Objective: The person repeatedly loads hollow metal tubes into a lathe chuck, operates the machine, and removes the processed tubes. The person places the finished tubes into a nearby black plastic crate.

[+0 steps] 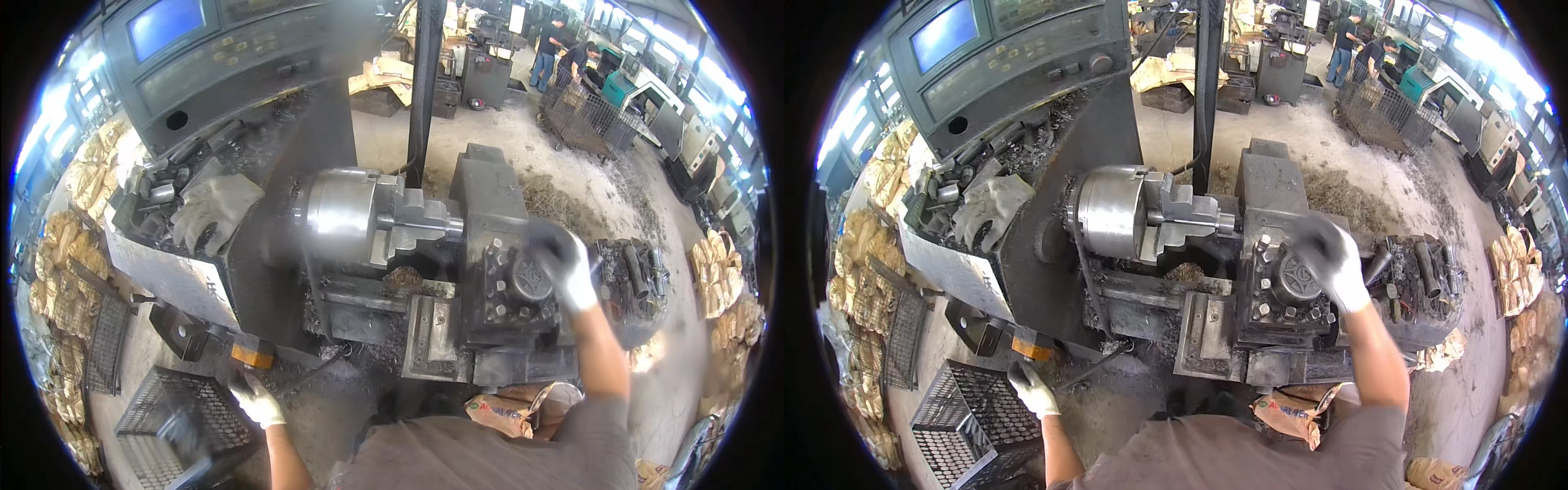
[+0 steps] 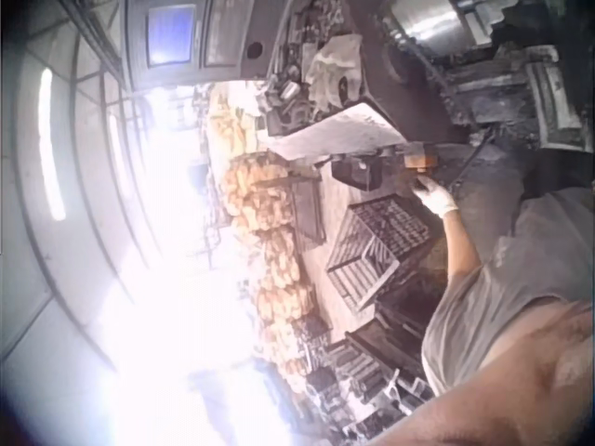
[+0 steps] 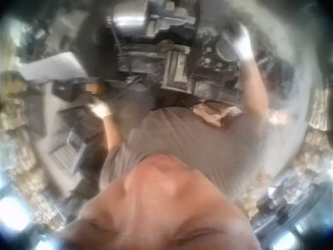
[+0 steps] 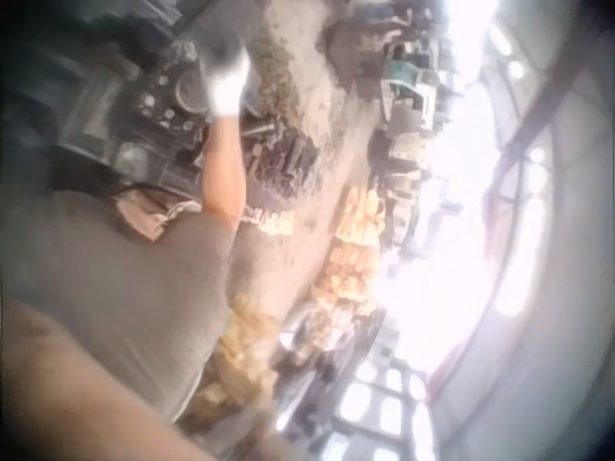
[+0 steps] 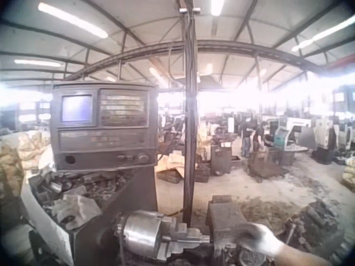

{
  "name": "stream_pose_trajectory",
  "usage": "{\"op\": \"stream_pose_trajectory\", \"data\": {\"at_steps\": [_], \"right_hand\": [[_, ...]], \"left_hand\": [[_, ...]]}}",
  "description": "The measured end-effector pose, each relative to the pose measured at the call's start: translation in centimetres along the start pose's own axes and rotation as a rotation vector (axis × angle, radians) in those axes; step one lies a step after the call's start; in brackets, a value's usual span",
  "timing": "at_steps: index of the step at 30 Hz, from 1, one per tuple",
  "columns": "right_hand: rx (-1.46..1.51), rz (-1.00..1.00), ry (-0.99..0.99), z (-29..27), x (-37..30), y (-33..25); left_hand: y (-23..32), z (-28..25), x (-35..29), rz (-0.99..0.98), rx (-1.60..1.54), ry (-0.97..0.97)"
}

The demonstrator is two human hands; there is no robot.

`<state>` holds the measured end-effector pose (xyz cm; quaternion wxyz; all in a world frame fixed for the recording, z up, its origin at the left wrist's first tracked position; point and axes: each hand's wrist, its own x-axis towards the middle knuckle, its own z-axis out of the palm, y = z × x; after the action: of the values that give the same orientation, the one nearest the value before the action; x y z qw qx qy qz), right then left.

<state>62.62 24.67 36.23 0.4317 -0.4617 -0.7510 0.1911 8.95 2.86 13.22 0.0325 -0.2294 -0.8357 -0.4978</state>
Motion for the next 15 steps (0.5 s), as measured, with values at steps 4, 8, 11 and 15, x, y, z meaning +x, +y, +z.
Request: {"op": "stream_pose_trajectory", "data": {"at_steps": [4, 8, 11, 15], "right_hand": [[0.087, -0.077, 0.199, -1.9, -10.8, -1.9], [0.294, 0.168, 0.3, -0.1, -16.4, -3.1], [0.364, 0.229, 0.248, 0.5, -17.6, -3.1], [0.528, 0.34, 0.132, 0.1, -19.1, -1.8]], "left_hand": [[9.6, -1.0, 0.5, 0.82, 0.004, 0.081], [25.4, 4.5, 3.0, 1.152, -0.231, 0.026], [36.3, 11.3, 7.1, 1.122, -0.078, -0.056], [44.8, 17.7, 13.3, 0.982, 0.476, -0.023]]}}
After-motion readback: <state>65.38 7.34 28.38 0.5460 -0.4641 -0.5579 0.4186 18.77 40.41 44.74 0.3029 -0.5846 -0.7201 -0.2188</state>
